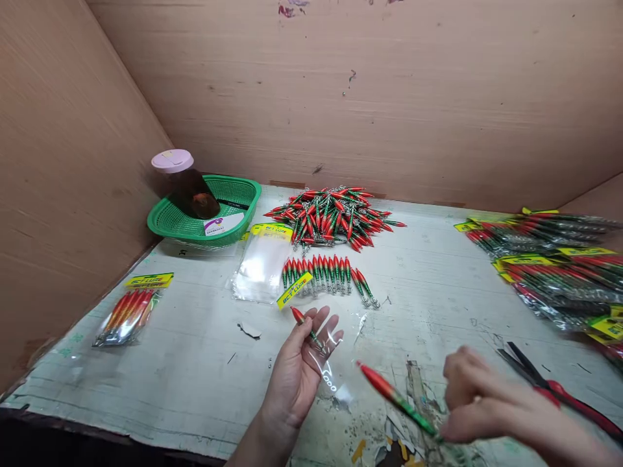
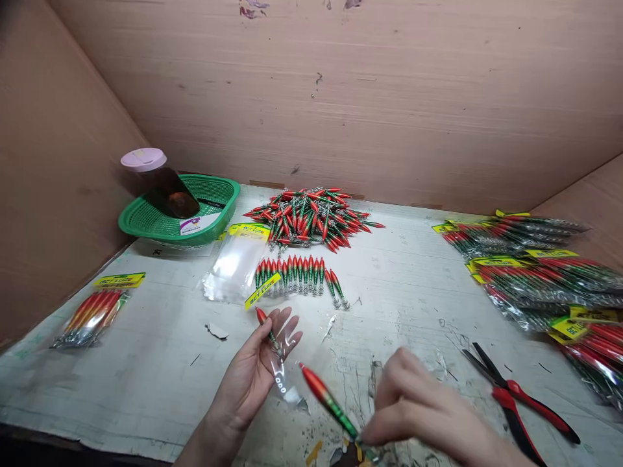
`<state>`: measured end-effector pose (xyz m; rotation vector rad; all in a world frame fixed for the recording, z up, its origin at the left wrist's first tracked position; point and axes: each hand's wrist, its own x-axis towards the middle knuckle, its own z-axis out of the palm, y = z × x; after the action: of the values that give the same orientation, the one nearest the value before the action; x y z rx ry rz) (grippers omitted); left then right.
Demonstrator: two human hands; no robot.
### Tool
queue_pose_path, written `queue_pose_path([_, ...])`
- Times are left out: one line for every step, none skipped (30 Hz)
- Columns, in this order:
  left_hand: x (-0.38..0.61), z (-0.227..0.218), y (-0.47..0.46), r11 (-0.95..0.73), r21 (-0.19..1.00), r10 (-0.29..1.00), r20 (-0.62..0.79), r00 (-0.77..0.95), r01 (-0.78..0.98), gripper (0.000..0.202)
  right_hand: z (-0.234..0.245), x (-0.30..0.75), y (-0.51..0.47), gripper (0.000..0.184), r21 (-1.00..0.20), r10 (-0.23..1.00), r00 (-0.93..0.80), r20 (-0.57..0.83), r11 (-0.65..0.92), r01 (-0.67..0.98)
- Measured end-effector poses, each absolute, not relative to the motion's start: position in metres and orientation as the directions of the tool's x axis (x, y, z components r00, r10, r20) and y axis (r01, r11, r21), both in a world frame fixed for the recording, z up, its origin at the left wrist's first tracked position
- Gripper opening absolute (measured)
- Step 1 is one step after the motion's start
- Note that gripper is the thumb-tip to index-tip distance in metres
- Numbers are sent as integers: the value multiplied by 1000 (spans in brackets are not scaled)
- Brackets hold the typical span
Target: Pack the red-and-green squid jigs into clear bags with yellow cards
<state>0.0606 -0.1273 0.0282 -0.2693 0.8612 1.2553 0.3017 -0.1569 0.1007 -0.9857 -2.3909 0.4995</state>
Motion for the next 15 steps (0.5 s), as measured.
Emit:
queue_pose_path([62,29,-128,335,273,722,-689,59,-902,14,105,292,-160,14,-478,696,-670,259,695,537])
queue_pose_path([63,30,-129,344,280,726,-685,65,-896,13,105,282,-161,12,-452,671,-707,223,714,534])
queue_pose_path([64,31,-130,355,287,727,-683,70,-890,13,103,271,-160,14,-427,658,-724,205,726,539])
queue_pose_path([65,31,-131,367,294,728,-682,75,-883,14,98,261,-158,16,-387,669,-706,233,730,564])
queue_pose_path([66,32,-132,378,302,727,-682,78,-875,14,91,252,-155,17,-343,687,-668,286,724,598])
queue_pose_path([67,32,-134,389,311,729,-680,83,-867,15,82,244,-152,17,-300,698,-628,344,715,631])
queue_pose_path([67,32,-135,400,321,733,-674,90,-859,16,74,237,-150,17,-258,703,-591,396,703,663])
queue_pose_path([67,32,-136,406,329,741,-665,97,-853,16,66,230,-148,18,-216,702,-557,443,687,694])
queue_pose_path([67,32,-138,410,334,750,-653,106,-849,17,60,224,-147,20,-173,699,-530,480,668,724])
queue_pose_path([67,32,-139,411,336,760,-640,115,-847,17,55,219,-147,22,-138,691,-514,508,655,743])
queue_pose_path([67,32,-140,408,336,769,-627,122,-849,17,52,214,-148,24,-113,683,-502,530,644,757])
queue_pose_path([67,32,-140,405,331,774,-620,128,-852,17,51,210,-150,25,-100,677,-494,545,638,764])
queue_pose_path([67,32,-141,401,324,776,-617,130,-857,18,53,207,-152,27,-101,676,-483,556,632,769])
queue_pose_path([66,32,-141,398,311,774,-618,134,-863,18,56,205,-154,27,-115,677,-472,564,630,768])
queue_pose_path([66,32,-142,397,294,770,-622,141,-869,19,60,205,-156,27,-144,677,-461,574,637,757])
